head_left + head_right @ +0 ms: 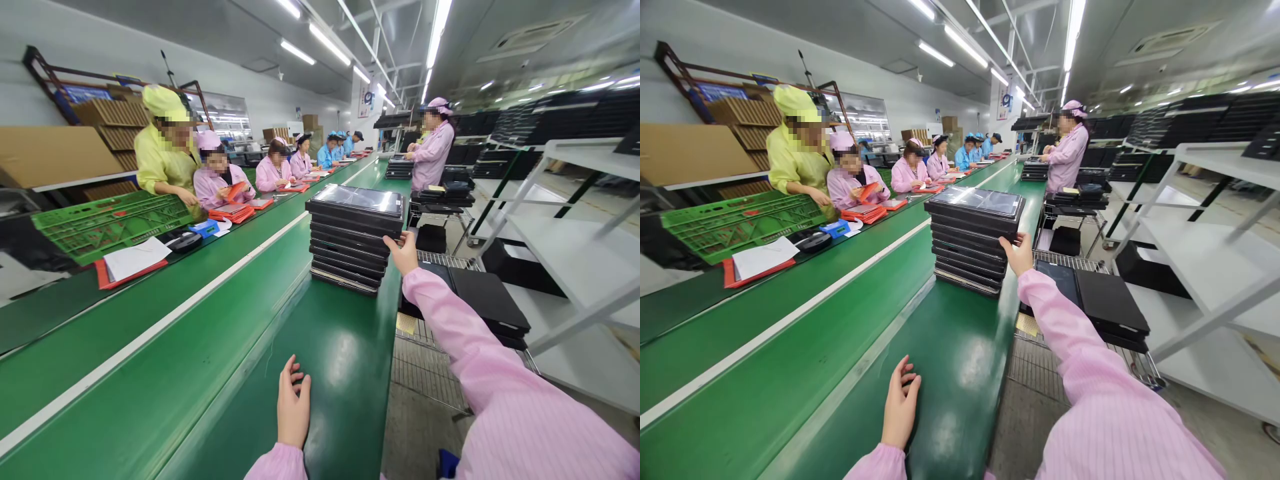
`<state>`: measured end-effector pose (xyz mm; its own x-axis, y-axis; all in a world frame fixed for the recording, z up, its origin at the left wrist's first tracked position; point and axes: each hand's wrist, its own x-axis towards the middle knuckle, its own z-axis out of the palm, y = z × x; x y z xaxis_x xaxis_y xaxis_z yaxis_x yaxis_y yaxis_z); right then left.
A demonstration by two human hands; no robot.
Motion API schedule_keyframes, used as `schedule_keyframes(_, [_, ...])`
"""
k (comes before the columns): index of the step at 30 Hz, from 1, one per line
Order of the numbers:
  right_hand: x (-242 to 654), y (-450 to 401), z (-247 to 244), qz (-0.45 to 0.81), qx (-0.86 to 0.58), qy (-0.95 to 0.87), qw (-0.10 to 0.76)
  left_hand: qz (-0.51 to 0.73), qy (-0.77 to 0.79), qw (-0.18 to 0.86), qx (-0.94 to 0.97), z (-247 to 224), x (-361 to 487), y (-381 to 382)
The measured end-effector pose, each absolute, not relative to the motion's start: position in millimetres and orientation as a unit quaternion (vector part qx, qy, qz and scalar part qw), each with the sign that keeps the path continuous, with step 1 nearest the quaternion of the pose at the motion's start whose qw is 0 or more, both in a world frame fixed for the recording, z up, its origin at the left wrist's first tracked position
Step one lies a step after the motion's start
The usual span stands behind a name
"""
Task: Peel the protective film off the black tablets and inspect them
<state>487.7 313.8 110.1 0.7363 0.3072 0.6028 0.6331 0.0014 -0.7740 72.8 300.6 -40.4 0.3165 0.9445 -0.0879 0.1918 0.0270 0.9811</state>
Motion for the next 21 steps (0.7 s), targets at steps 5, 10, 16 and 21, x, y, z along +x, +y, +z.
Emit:
schedule_keyframes(5, [494.1,308.5,123.8,-0.077,-0.725,-0.326,0.602,0.350,0.469,0.544,0.602,-40.8,72.8,301.2])
schedule_keyframes(10, [506.2,294.9,149.3,-0.063,-0.750,-0.341,0.563,0.352,0.469,0.546,0.598,-41.0,73.0,301.8])
schedule_keyframes(16, [513.3,298.8,183.1,-0.114,-0.710,-0.446,0.533,0.362,0.467,0.553,0.587,-42.2,74.0,302.0])
schedule_keyframes(21, [516.7,315.7,194.2,-0.139,-0.686,-0.492,0.518,0.367,0.467,0.553,0.584,-41.7,73.7,301.9])
